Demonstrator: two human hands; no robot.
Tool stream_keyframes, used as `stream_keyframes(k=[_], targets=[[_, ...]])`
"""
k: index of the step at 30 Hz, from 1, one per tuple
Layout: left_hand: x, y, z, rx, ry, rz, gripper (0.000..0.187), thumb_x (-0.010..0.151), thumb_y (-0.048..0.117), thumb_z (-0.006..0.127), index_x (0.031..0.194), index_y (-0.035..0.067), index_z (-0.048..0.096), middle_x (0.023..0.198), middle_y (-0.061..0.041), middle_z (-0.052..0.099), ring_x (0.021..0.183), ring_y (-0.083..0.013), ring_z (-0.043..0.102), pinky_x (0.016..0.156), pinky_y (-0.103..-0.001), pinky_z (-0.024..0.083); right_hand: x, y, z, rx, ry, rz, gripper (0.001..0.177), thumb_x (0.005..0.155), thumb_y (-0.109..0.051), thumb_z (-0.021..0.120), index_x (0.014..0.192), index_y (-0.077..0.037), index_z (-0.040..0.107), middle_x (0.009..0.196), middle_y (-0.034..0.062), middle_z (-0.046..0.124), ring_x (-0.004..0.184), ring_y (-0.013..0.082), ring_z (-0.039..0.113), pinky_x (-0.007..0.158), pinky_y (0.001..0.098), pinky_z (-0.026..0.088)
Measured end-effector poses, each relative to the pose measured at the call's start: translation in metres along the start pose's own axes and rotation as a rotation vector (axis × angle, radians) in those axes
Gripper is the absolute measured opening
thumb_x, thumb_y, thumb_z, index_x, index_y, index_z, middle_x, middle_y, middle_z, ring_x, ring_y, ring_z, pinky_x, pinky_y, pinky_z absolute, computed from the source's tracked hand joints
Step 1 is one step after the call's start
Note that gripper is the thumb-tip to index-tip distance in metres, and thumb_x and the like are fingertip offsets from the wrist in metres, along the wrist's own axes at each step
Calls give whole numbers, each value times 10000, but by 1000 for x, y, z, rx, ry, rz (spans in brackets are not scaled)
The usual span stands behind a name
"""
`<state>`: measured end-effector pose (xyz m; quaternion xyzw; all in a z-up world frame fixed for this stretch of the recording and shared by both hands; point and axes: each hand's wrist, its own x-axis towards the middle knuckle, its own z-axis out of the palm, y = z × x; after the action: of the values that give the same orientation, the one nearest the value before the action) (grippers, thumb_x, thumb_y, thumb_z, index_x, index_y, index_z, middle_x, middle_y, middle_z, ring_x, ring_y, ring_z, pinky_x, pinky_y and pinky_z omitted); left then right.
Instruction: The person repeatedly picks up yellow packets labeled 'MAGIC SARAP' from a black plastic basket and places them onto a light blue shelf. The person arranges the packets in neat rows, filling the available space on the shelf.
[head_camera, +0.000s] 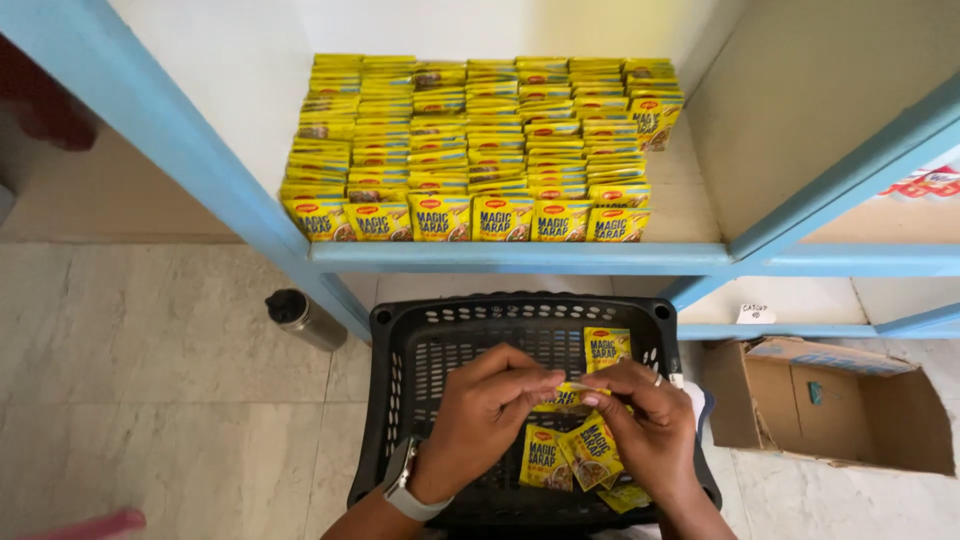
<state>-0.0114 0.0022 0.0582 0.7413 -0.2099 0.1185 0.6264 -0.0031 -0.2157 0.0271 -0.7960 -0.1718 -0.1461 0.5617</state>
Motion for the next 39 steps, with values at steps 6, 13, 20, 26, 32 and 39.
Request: stream_keyframes(k=[6,13,20,26,32,39], targets=[[8,0,1,172,-118,108,227,922,18,715,1142,62,746,986,-76,671,848,-192,747,728,-298,586,0,3,-9,-9,19,25,84,800,24,775,875,6,742,866,87,787,766,183,751,679,283,576],[78,18,9,577,-301,326,185,830,88,711,1006,123,757,902,-33,647,873,-262,653,670,-379,534,23,45,-33,-154,45,-88,68,835,-41,785,865,-14,731,882,71,787,786,168,755,704,290,577],[242,7,35,486,-62,395,98,917,172,706,963,126,779,899,-89,709,810,-298,701,722,-424,544,154,129,-37,625,478,-75,560,1072,-484,467,1321,10,555,1203,128,663,1111,230,668,978,403,552],[350,-50,75,678,97,366,81,824,172,724,835,145,800,850,-116,742,811,-330,710,734,-460,551,245,221,-30,455,549,41,480,1063,-338,507,1444,-47,483,1282,126,606,1165,214,580,1011,360,466],[384,-113,110,930,30,246,121,793,146,687,825,136,803,874,-151,756,856,-376,712,750,-485,577,257,233,-26,-152,513,51,537,898,-15,618,1421,-14,497,1346,205,584,1245,331,550,1091,416,423],[396,-177,133,1166,20,58,190,848,181,628,857,113,806,912,-158,768,932,-375,721,770,-519,576,256,221,-22,-356,351,84,624,797,-31,575,1416,-98,551,1403,146,612,1362,369,538,1201,447,394]])
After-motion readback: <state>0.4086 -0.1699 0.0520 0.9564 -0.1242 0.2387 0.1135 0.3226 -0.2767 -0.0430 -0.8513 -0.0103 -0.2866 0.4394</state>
